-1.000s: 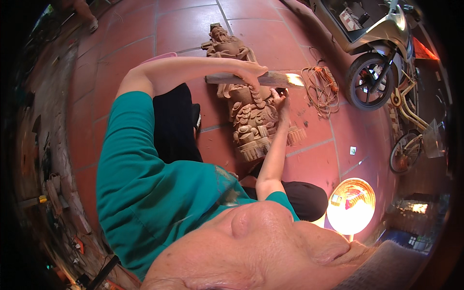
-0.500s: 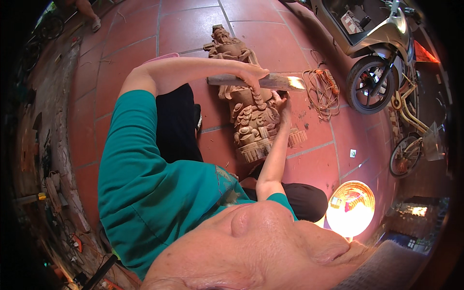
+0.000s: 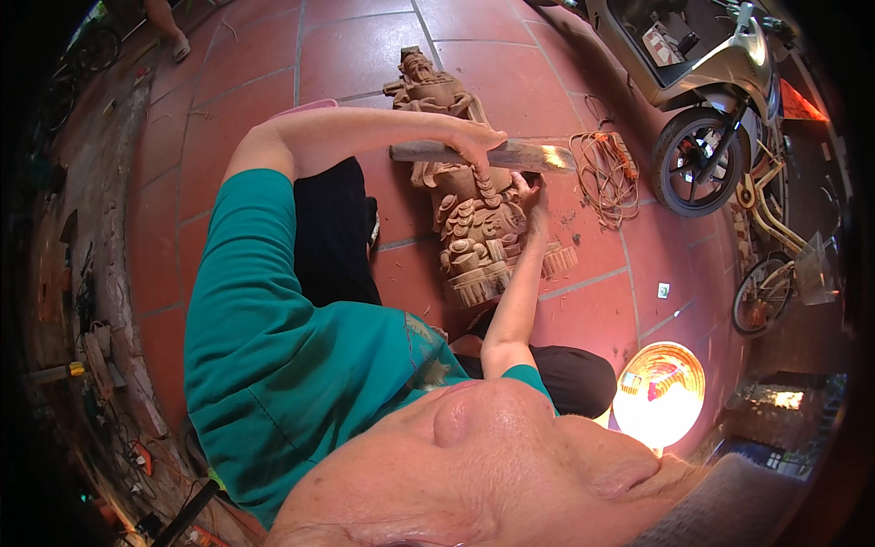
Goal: The person carves a wooden sculpture using a chisel and mallet. They repeatedly strike the chisel to shape the wood, occasionally rotating the piece to access different areas.
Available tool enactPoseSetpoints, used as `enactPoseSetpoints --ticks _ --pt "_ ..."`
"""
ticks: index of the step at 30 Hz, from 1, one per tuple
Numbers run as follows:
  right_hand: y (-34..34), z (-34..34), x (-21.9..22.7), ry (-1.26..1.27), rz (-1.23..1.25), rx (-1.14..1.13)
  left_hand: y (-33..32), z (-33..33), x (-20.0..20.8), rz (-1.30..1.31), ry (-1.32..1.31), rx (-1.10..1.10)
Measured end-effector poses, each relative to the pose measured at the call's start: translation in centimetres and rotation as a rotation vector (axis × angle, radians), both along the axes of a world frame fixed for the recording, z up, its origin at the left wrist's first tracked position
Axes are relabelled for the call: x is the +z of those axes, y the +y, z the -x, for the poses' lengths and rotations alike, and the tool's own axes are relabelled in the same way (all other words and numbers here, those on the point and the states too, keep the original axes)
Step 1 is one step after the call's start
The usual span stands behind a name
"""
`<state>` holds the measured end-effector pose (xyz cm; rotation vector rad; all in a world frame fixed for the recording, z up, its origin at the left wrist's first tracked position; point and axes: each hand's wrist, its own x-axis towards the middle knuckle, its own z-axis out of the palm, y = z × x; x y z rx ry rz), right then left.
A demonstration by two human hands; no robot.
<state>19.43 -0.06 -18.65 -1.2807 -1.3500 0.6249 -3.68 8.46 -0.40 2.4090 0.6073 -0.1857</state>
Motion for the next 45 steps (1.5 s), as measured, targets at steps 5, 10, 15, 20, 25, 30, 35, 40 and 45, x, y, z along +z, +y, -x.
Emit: enactPoseSetpoints --ticks 5,10,15,20,25,30,35,40,45 --pt "0.6 0.0 -0.3 0.047 0.141 -0.023 -0.1 0.3 0.0 -0.01 0.006 0.006" --pt "1.7 -2.1 -3.8 0.251 0.263 -0.006 -0.1 -0.4 0.1 -0.013 -0.001 -0.031" --pt "-0.2 1.4 3.0 0.132 0.412 -0.074 -0.2 0.5 0.0 -0.01 0.018 0.027" --pt "0.4 -0.3 0.0 -0.014 0.143 -0.074 -0.3 -0.3 0.3 -0.011 0.034 -0.003" --pt "1.0 -0.6 -1.1 0.317 0.23 0.008 0.1 0.2 -0.1 -0.001 0.004 -0.007" --pt "1.2 -1.3 -2.6 0.259 0.137 0.046 -0.5 0.1 0.9 0.011 0.062 0.001" --pt "1.3 -0.4 -1.8 0.79 0.227 0.159 -0.1 0.4 -0.2 -0.019 0.027 0.001" --pt "1.4 -1.2 -3.3 0.601 0.2 0.126 0.2 0.1 -0.8 -0.022 -0.014 -0.023" --pt "1.4 -2.4 -3.0 0.843 0.316 0.189 0.2 -0.1 -0.6 -0.004 0.015 -0.014"
